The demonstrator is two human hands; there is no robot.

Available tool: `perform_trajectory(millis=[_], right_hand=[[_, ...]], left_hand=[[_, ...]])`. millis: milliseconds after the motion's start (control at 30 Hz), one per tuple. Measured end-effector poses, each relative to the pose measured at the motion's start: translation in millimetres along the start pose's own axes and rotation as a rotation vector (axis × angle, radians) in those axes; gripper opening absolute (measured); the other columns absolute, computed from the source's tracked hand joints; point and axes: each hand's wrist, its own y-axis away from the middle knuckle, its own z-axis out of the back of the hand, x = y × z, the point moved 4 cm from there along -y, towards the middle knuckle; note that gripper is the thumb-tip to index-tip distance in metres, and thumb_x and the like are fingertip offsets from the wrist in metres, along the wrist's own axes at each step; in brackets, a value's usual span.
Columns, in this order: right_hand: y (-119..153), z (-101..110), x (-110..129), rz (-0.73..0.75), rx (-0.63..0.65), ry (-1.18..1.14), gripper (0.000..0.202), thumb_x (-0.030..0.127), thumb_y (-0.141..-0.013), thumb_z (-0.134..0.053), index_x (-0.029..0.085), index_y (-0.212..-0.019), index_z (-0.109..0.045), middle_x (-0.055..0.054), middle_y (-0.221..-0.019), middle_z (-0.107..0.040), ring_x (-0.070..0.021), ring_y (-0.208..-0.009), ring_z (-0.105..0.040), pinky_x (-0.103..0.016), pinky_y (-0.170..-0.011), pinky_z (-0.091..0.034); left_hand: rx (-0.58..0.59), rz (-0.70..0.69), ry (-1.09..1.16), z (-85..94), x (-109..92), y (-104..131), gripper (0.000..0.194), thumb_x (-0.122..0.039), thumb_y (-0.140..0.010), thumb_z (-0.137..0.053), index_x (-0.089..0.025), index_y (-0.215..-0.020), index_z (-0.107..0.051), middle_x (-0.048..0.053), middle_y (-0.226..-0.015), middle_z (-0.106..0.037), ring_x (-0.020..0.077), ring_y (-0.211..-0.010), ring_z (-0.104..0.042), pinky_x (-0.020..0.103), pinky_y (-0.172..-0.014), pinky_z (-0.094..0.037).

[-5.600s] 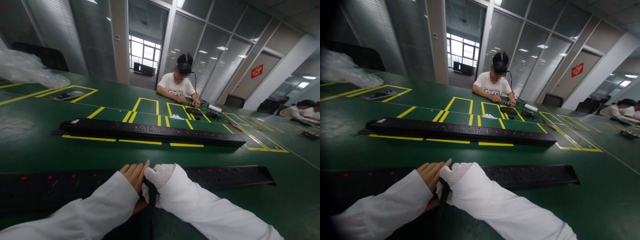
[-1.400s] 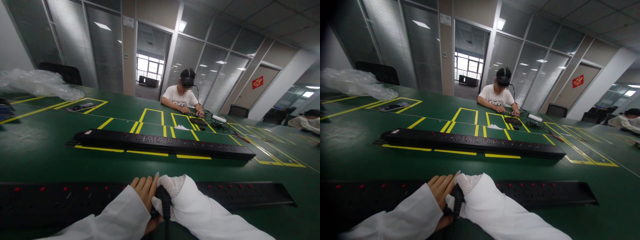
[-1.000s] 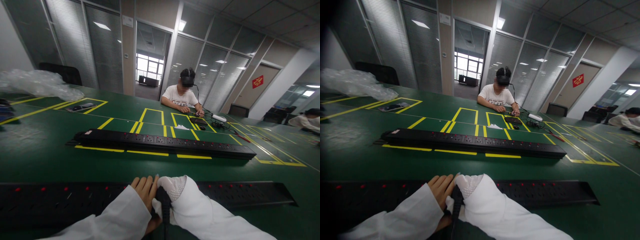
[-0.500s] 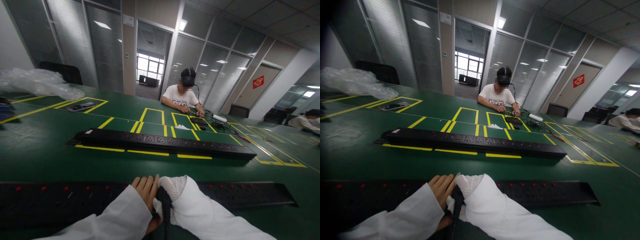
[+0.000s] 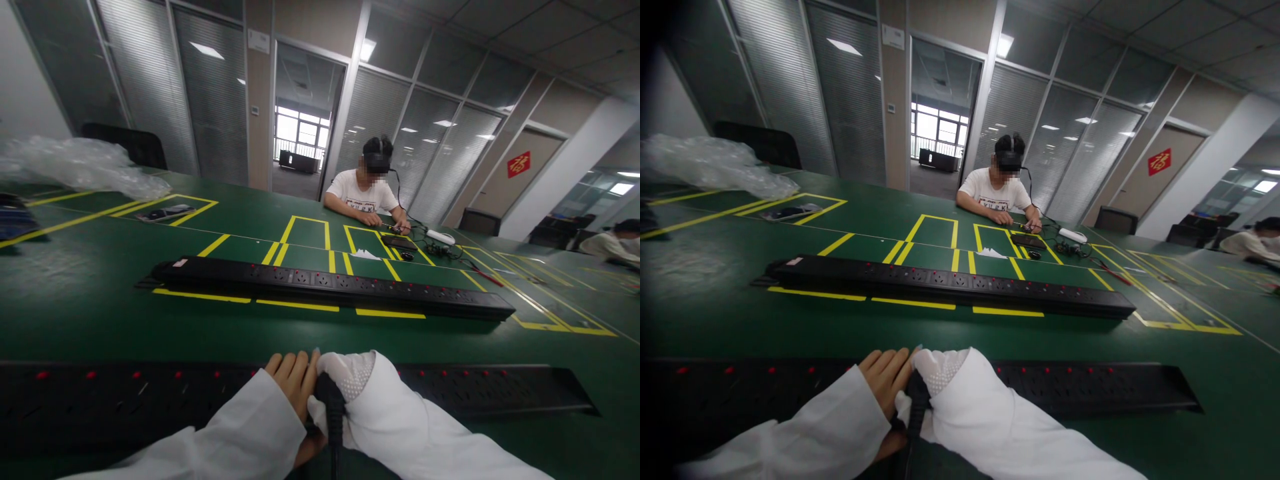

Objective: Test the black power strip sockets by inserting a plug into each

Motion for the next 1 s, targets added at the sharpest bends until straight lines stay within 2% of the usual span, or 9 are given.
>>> perform_trajectory(millis=[100, 233, 433, 567, 767, 1000], right_hand=[[-5, -3, -2, 0.020, 0.050, 0.020, 0.022, 0.037, -0.090, -0.047, 0.018, -0.091, -0.058, 0.002, -0.072, -0.061, -0.0099, -0.058, -0.057, -0.023, -0.056, -0.044], [-11, -5, -5, 0.006, 0.066, 0.078, 0.015, 0.032, -0.087, -0.045, 0.022, -0.086, -0.057, 0.002, -0.070, -0.064, -0.0129, -0.054, -0.059, -0.022, -0.047, -0.033], [-9, 0, -1, -0.005, 0.011, 0.103, 0.013, 0.027, -0.087, -0.044, 0.024, -0.081, -0.056, 0.006, -0.065, -0.062, -0.0127, -0.051, -0.058, -0.024, -0.049, -0.030], [-8, 4, -1, -0.018, -0.029, 0.095, 0.011, 0.028, -0.086, -0.047, 0.026, -0.086, -0.057, 0.007, -0.067, -0.063, -0.0131, -0.053, -0.059, -0.025, -0.051, -0.031], [-8, -3, -5, -0.037, -0.041, 0.114, 0.010, 0.026, -0.085, -0.048, 0.026, -0.082, -0.058, 0.005, -0.065, -0.063, -0.0150, -0.053, -0.059, -0.027, -0.051, -0.026], [-9, -6, -2, 0.006, -0.164, 0.186, 0.009, 0.023, -0.082, -0.050, 0.025, -0.075, -0.056, 0.006, -0.058, -0.060, -0.0124, -0.047, -0.056, -0.028, -0.048, -0.021]], left_hand=[[-0.004, 0.009, -0.006, 0.3, -1, 0, 0.042, -0.018, -0.086, -0.039, -0.009, -0.124, -0.054, 0.016, -0.104, -0.064, 0.0246, -0.079, -0.057, 0.038, -0.070, -0.040], [-0.022, 0.031, -0.006, 0.0, -1, 0, 0.041, -0.015, -0.087, -0.035, -0.011, -0.123, -0.056, 0.015, -0.103, -0.064, 0.0232, -0.079, -0.056, 0.038, -0.072, -0.040], [-0.008, -0.006, 0.019, 0.4, -1, 0, 0.043, -0.025, -0.087, -0.040, -0.007, -0.124, -0.054, 0.017, -0.105, -0.063, 0.0258, -0.080, -0.056, 0.039, -0.071, -0.039], [-0.008, 0.005, 0.008, 1.8, -1, 0, 0.041, -0.017, -0.088, -0.037, -0.008, -0.124, -0.055, 0.016, -0.106, -0.064, 0.0257, -0.082, -0.057, 0.039, -0.072, -0.039], [-0.014, 0.004, -0.007, 1.6, -1, 0, 0.040, -0.014, -0.088, -0.036, -0.008, -0.123, -0.055, 0.016, -0.105, -0.064, 0.0252, -0.080, -0.058, 0.039, -0.072, -0.039], [-0.055, -0.004, -0.014, 2.9, -1, 0, 0.039, -0.011, -0.089, -0.033, -0.008, -0.120, -0.057, 0.015, -0.103, -0.065, 0.0249, -0.080, -0.058, 0.038, -0.071, -0.038]])
